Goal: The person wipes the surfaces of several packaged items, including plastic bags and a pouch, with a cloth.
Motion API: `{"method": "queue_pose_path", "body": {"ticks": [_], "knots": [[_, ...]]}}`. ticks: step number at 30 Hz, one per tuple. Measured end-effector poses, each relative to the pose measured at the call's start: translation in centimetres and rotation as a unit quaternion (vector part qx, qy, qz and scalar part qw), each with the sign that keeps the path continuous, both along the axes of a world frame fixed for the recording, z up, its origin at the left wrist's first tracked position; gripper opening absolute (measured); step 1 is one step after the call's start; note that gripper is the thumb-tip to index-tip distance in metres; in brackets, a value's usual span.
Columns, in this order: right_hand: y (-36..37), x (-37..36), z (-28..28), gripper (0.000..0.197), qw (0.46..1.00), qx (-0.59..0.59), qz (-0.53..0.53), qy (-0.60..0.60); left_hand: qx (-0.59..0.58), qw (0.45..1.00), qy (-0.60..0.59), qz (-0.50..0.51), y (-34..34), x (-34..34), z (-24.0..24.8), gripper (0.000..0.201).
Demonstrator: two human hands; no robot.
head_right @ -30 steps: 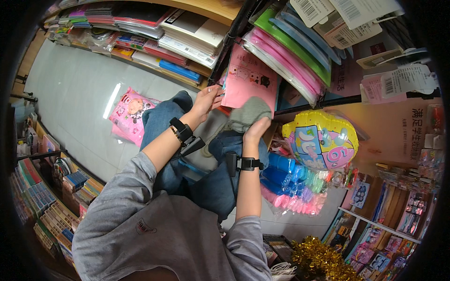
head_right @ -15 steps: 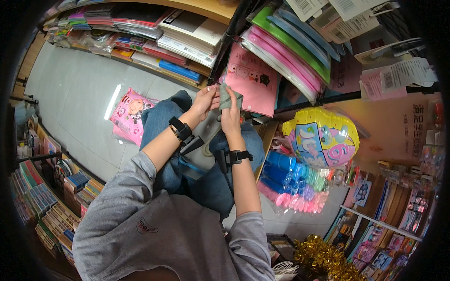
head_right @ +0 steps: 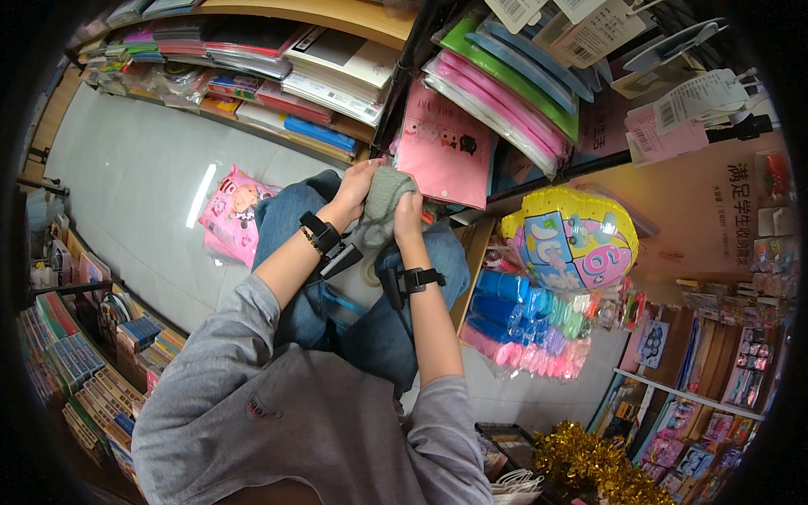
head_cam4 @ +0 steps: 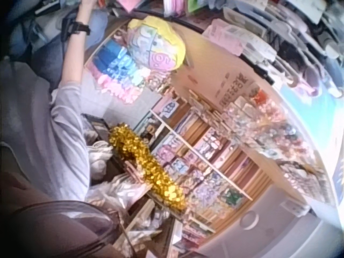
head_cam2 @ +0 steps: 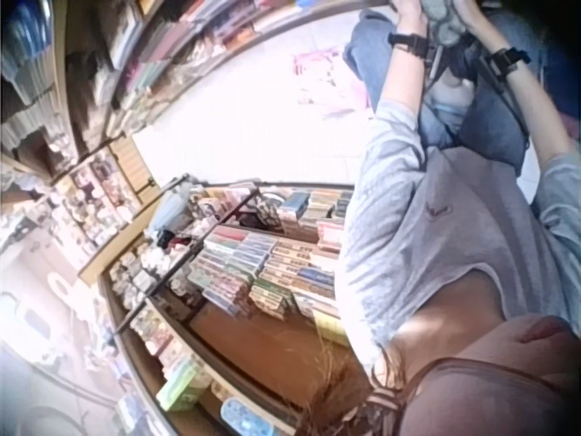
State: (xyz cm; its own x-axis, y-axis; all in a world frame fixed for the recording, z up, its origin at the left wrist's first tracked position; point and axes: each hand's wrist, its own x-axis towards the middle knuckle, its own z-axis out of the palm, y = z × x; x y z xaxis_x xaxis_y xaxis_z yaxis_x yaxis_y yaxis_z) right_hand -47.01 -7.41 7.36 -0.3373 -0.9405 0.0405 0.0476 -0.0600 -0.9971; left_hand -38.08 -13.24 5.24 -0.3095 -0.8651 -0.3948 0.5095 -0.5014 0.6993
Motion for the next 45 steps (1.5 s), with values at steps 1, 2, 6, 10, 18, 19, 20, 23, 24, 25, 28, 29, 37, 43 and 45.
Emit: {"method": "queue_pose_path", "body": {"ticks": [1, 2, 6, 10, 18, 19, 20, 23, 24, 25, 28, 29, 37, 43, 45], "knots": [[0.1, -0.2, 0.1, 0.032, 1.000, -0.002, 0.001, 0.000, -0.005, 1.000, -0.023, -0.011, -0.1, 0.1, 0.1, 0.023], [0.3, -0.6, 0.1, 0.032, 0.999, 0.004, -0.027, -0.041, -0.009, 0.999, -0.047, -0.020, -0.1, 0.4, 0.1, 0.024], [0.2, -2.1, 0.0, 0.033, 0.981, -0.020, -0.129, -0.141, -0.034, 0.995, -0.089, 0.041, -0.1, 0.8, 0.3, 0.023], [-0.1, -3.1, -1.7, 0.034, 0.985, -0.048, -0.136, -0.090, -0.214, 0.950, -0.179, 0.142, 0.7, 0.0, 2.1, 0.034], [-0.1, -1.3, 0.3, 0.029, 0.994, -0.026, -0.088, -0.059, -0.558, 0.777, -0.279, -0.083, 3.9, 0.8, 4.4, 0.047], [-0.1, -1.4, 0.9, 0.029, 0.995, -0.028, -0.089, -0.023, -0.557, 0.777, -0.281, -0.081, 3.7, 1.0, 4.2, 0.047], [0.0, -2.0, 0.8, 0.030, 0.990, -0.027, -0.139, 0.010, -0.540, 0.801, -0.242, -0.086, 3.5, 1.0, 4.1, 0.043], [0.1, -4.5, 1.8, 0.032, 0.958, -0.040, -0.268, 0.097, -0.496, 0.829, -0.242, -0.088, 3.1, 1.0, 3.6, 0.030], [-0.1, -5.6, 1.7, 0.034, 0.942, -0.060, -0.313, 0.109, -0.511, 0.800, -0.305, -0.076, 2.9, 0.8, 3.4, 0.028], [-0.5, -6.8, 1.5, 0.036, 0.923, -0.081, -0.356, 0.121, -0.522, 0.767, -0.367, -0.064, 2.8, 0.5, 3.1, 0.025], [-1.9, -6.6, 2.8, 0.040, 0.920, -0.043, -0.350, 0.173, -0.511, 0.764, -0.391, -0.043, 3.0, 0.4, 1.8, 0.025], [-2.5, -6.2, 3.5, 0.040, 0.912, -0.012, -0.352, 0.211, -0.514, 0.755, -0.405, -0.038, 3.0, 0.3, 1.7, 0.025], [-6.1, -3.7, -0.8, 0.047, 0.958, 0.053, -0.051, 0.279, -0.479, 0.761, -0.438, -0.015, 1.9, 0.3, 0.3, 0.027], [-5.1, -3.9, 0.3, 0.044, 0.917, -0.051, 0.049, 0.392, -0.484, 0.730, -0.482, -0.031, 2.3, -0.2, 0.3, 0.025], [-4.8, -4.9, 0.3, 0.041, 0.917, -0.056, 0.055, 0.392, -0.484, 0.728, -0.485, -0.031, 2.4, -0.4, 0.3, 0.025]]}}
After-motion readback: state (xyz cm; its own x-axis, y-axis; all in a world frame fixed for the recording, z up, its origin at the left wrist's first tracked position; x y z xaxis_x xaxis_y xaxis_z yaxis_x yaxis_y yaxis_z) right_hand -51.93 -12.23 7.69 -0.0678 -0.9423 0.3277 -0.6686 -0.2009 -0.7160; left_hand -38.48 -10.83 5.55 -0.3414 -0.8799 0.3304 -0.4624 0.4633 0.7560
